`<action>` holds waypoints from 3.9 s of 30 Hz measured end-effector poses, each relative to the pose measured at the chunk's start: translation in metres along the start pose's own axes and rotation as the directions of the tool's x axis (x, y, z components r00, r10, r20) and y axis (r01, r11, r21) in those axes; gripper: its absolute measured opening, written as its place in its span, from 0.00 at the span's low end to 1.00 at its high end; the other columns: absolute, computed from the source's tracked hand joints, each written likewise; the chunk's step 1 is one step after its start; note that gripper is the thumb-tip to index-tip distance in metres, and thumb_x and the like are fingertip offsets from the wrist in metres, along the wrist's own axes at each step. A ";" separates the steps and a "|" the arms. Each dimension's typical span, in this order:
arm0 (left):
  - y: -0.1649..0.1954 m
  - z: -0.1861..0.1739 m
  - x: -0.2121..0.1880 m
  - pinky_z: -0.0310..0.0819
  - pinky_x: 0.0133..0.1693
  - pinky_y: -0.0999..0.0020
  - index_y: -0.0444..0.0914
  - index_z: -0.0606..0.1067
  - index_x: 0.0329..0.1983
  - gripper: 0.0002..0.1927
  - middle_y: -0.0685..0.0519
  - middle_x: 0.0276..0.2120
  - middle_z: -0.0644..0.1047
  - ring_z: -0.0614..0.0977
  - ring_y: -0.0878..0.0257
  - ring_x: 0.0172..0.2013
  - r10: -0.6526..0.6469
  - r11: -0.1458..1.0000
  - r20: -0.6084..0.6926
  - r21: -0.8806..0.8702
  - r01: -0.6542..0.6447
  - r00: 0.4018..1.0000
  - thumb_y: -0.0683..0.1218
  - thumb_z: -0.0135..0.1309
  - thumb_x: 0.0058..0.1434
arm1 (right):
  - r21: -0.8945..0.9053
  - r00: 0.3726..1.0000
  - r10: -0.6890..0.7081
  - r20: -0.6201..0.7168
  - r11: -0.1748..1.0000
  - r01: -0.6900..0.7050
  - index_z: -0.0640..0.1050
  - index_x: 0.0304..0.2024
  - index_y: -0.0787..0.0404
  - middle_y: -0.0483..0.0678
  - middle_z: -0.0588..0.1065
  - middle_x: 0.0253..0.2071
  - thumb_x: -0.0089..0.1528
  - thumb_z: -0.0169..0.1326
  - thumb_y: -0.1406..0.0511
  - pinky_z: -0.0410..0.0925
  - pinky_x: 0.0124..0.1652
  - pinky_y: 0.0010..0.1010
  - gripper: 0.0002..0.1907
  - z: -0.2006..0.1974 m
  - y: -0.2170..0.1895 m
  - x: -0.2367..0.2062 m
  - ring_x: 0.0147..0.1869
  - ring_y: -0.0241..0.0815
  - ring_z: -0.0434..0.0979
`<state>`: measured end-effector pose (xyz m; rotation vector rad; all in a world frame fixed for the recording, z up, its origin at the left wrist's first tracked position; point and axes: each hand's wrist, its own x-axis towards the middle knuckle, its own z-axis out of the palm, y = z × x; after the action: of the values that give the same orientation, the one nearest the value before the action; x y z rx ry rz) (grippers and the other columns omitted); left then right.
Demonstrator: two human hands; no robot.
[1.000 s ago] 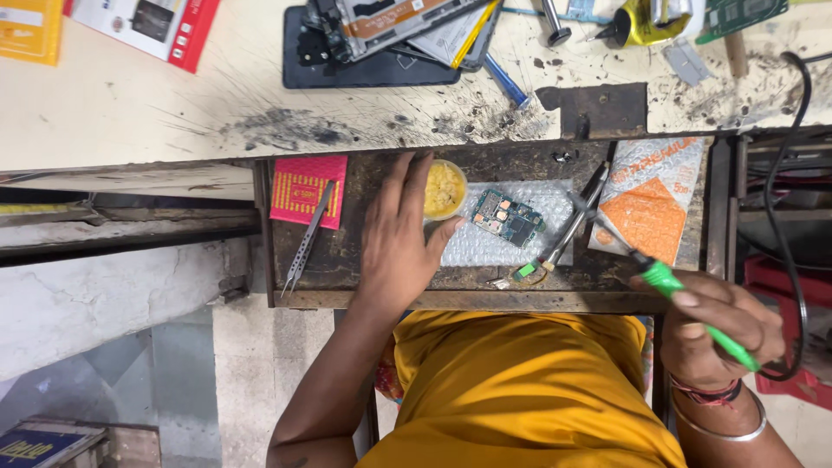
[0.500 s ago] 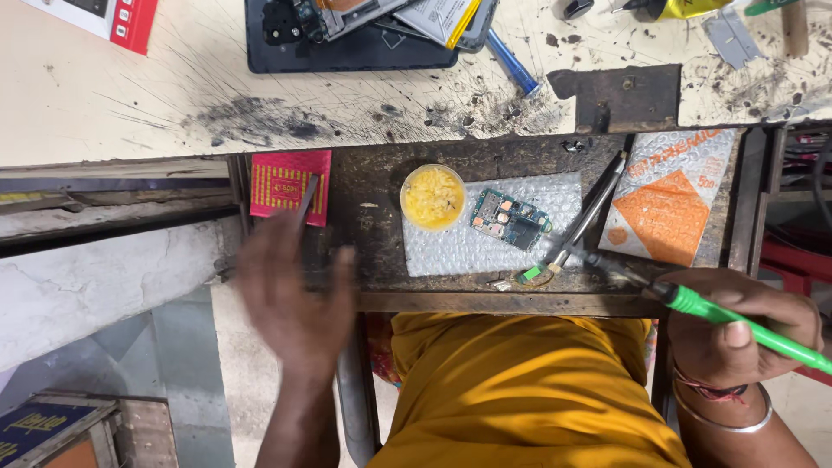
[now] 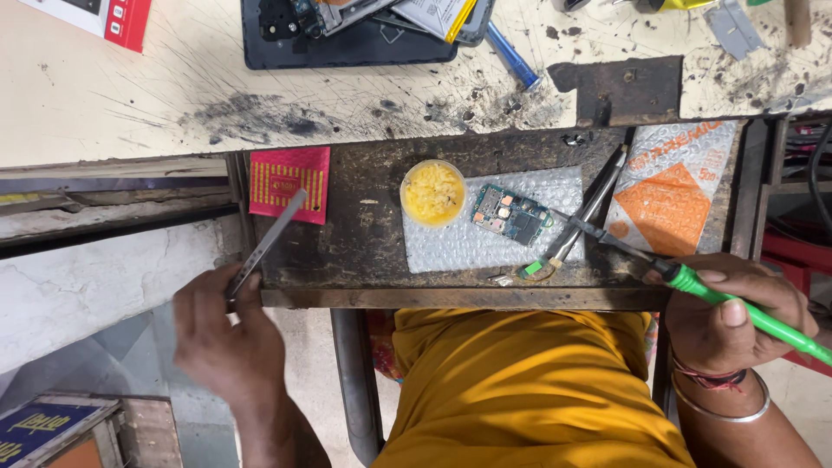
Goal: The person uses a soldering iron and tweezers to work on a small circuit board placed on a workbench. They apply solder to specific points on the board while holding it steady with the tweezers.
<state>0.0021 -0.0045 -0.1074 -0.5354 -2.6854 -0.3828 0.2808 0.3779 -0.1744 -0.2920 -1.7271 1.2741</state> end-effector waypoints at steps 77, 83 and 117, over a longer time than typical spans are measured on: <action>0.134 0.058 0.046 0.84 0.49 0.70 0.33 0.79 0.42 0.05 0.47 0.42 0.84 0.86 0.62 0.46 0.106 0.367 0.255 -0.908 0.200 0.961 0.38 0.62 0.65 | -0.279 0.992 0.064 0.107 0.960 -0.032 0.79 0.41 0.71 0.55 0.79 0.35 0.76 0.55 0.54 0.76 0.39 0.27 0.23 0.006 -0.030 0.008 0.36 0.43 0.83; 0.137 0.062 0.046 0.83 0.49 0.70 0.33 0.79 0.42 0.05 0.47 0.42 0.84 0.86 0.63 0.46 0.082 0.340 0.275 -0.911 0.233 0.958 0.38 0.63 0.65 | -0.292 0.991 0.059 0.121 0.956 -0.022 0.79 0.40 0.70 0.54 0.80 0.35 0.77 0.55 0.54 0.77 0.40 0.28 0.23 0.005 -0.031 0.009 0.37 0.44 0.84; 0.132 0.073 0.032 0.85 0.57 0.61 0.34 0.77 0.42 0.05 0.44 0.42 0.83 0.87 0.58 0.50 0.163 0.029 0.119 -0.993 0.115 0.980 0.37 0.62 0.66 | -0.262 0.993 0.055 0.105 0.965 -0.026 0.78 0.40 0.70 0.55 0.80 0.35 0.75 0.54 0.56 0.76 0.39 0.26 0.21 0.015 -0.042 0.021 0.36 0.43 0.84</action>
<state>0.0067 0.1468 -0.1346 -0.9855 -2.0000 -2.4689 0.2711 0.3646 -0.1282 -0.4175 -1.9975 1.1083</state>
